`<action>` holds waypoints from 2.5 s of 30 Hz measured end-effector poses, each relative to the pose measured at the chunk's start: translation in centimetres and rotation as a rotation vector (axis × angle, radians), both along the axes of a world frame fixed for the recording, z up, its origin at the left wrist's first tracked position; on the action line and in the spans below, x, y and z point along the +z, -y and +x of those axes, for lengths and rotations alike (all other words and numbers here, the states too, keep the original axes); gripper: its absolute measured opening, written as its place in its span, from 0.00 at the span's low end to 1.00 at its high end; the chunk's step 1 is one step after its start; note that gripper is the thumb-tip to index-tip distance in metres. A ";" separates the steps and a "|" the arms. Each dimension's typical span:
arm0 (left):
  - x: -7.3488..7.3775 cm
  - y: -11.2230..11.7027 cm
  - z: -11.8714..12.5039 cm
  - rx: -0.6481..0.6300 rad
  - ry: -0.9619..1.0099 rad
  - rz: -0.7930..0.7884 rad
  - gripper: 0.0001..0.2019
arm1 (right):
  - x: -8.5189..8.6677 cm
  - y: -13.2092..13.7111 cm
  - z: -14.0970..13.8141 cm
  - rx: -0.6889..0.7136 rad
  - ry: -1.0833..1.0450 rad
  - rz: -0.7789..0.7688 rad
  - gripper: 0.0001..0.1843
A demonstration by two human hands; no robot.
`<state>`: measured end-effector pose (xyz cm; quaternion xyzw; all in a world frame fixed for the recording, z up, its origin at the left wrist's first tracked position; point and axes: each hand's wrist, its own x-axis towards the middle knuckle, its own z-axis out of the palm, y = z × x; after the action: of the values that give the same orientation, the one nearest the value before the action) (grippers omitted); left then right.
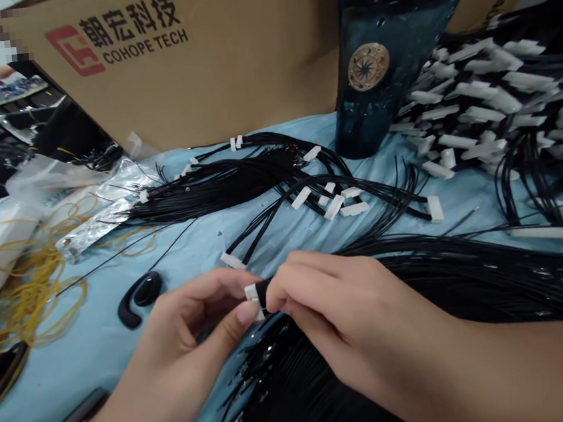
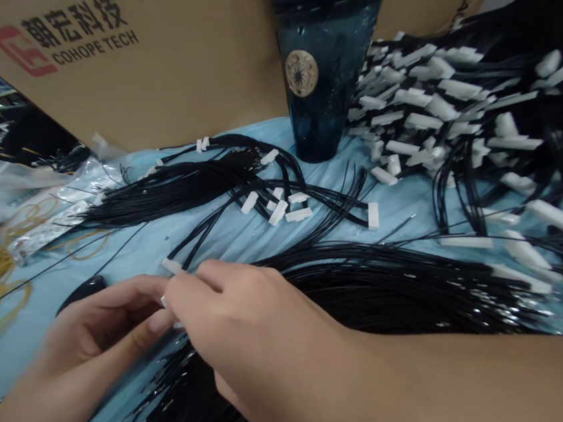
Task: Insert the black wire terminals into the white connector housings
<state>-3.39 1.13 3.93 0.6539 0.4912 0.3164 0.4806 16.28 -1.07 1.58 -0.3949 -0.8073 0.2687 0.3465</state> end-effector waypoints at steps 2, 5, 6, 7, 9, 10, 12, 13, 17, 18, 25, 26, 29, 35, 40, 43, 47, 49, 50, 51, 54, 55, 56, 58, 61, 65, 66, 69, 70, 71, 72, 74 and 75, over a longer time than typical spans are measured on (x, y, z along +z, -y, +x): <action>0.2 0.1 0.0 -0.018 -0.030 0.010 0.05 | 0.0 -0.1 0.0 0.010 0.008 0.001 0.14; 0.4 0.2 0.0 -0.036 -0.063 0.000 0.05 | 0.2 -0.4 0.0 0.036 -0.004 -0.005 0.15; 0.5 0.2 0.0 -0.035 -0.065 -0.003 0.05 | 0.3 -0.4 0.0 0.040 -0.030 -0.012 0.15; 0.5 0.2 0.0 -0.032 -0.063 -0.005 0.05 | 0.4 -0.5 0.0 0.044 -0.061 -0.027 0.14; 0.4 0.1 0.0 -0.031 -0.060 -0.012 0.05 | 0.4 -0.6 0.0 0.043 -0.101 -0.077 0.13; 0.3 0.1 0.0 -0.038 -0.066 -0.018 0.05 | 0.4 -0.6 0.0 0.042 -0.099 -0.102 0.13; 0.2 0.0 0.0 -0.052 -0.078 -0.027 0.06 | 0.3 -0.6 0.1 0.044 -0.064 -0.125 0.13; 0.1 0.0 0.0 -0.055 -0.083 -0.029 0.06 | 0.3 -0.5 0.1 0.046 -0.041 -0.122 0.13; 0.0 0.2 0.1 -0.044 -0.094 -0.010 0.06 | 0.1 -0.1 0.4 0.078 0.061 -0.074 0.14; 0.0 0.2 0.2 -0.035 -0.098 0.002 0.06 | 0.1 0.0 0.4 0.082 0.088 -0.068 0.14; 0.0 0.1 -0.1 -0.025 -0.066 -0.025 0.05 | -0.5 0.4 0.6 0.008 0.055 -0.076 0.18; 0.1 0.0 -0.2 -0.030 -0.058 -0.053 0.05 | -0.5 0.4 0.6 -0.008 0.044 -0.076 0.18; 0.2 -0.2 -0.2 -0.041 -0.036 -0.089 0.05 | -0.4 0.2 0.4 -0.031 0.045 -0.069 0.15; 0.1 -0.4 0.1 -0.034 0.013 -0.104 0.04 | -0.3 0.1 0.3 -0.035 0.017 -0.127 0.14; 0.3 -0.3 0.0 -0.035 -0.016 -0.073 0.05 | -0.2 0.1 0.4 -0.046 -0.032 -0.165 0.11; 0.4 -0.2 0.0 -0.024 -0.049 -0.064 0.05 | 0.2 -0.1 0.3 -0.026 -0.121 -0.197 0.08; 0.4 -0.3 0.1 -0.010 -0.031 -0.094 0.04 | 0.2 -0.2 0.1 -0.031 -0.167 -0.186 0.10; 0.4 -0.3 0.1 -0.006 -0.004 -0.116 0.03 | 0.0 -0.1 0.1 -0.050 -0.116 -0.143 0.11; 0.4 -0.3 0.2 -0.003 0.010 -0.122 0.03 | -0.1 0.0 0.1 -0.055 -0.088 -0.119 0.12; 0.4 -0.3 0.2 -0.001 0.016 -0.127 0.02 | -0.2 0.0 0.2 -0.060 -0.065 -0.101 0.13; 0.4 -0.1 0.1 -0.004 0.021 -0.112 0.02 | -0.3 0.3 0.3 -0.066 -0.021 -0.064 0.16; 0.4 0.0 0.1 -0.003 0.026 -0.110 0.02 | -0.2 0.3 0.3 -0.063 -0.011 -0.058 0.16; 0.4 0.0 0.1 0.002 0.032 -0.113 0.03 | -0.2 0.4 0.4 -0.062 0.001 -0.057 0.17; 0.6 0.0 0.2 0.010 0.049 -0.127 0.03 | -0.2 0.4 0.4 -0.065 0.014 -0.064 0.17; 0.7 0.0 0.4 0.013 0.065 -0.160 0.04 | -0.4 0.4 0.5 -0.076 0.000 -0.068 0.18; 0.5 -0.3 0.4 0.026 0.091 -0.165 0.03 | -0.3 0.2 0.4 -0.072 -0.045 -0.038 0.14; 0.4 -0.4 0.3 0.023 0.089 -0.153 0.03 | -0.2 0.2 0.4 -0.074 -0.051 -0.035 0.12; 0.3 -0.5 0.1 0.001 0.059 -0.141 0.02 | 0.0 0.3 0.3 -0.079 -0.062 -0.046 0.09; 0.3 -0.5 0.1 -0.004 0.052 -0.147 0.02 | 0.1 0.3 0.3 -0.075 -0.064 -0.051 0.09; 0.3 -0.5 0.0 -0.001 0.048 -0.147 0.02 | 0.1 0.3 0.3 -0.074 -0.066 -0.054 0.10; 0.2 -0.4 0.0 0.002 0.043 -0.146 0.02 | 0.0 0.3 0.3 -0.073 -0.071 -0.047 0.10; 0.1 -0.3 -0.1 0.007 0.028 -0.136 0.03 | -0.2 0.4 0.2 -0.060 -0.067 -0.020 0.10; 0.1 -0.3 -0.2 0.002 0.022 -0.129 0.03 | -0.3 0.4 0.3 -0.049 -0.057 0.001 0.11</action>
<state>-3.56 1.38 3.99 0.6174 0.5060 0.2919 0.5269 16.54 -1.44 1.33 -0.4065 -0.7873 0.2709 0.3761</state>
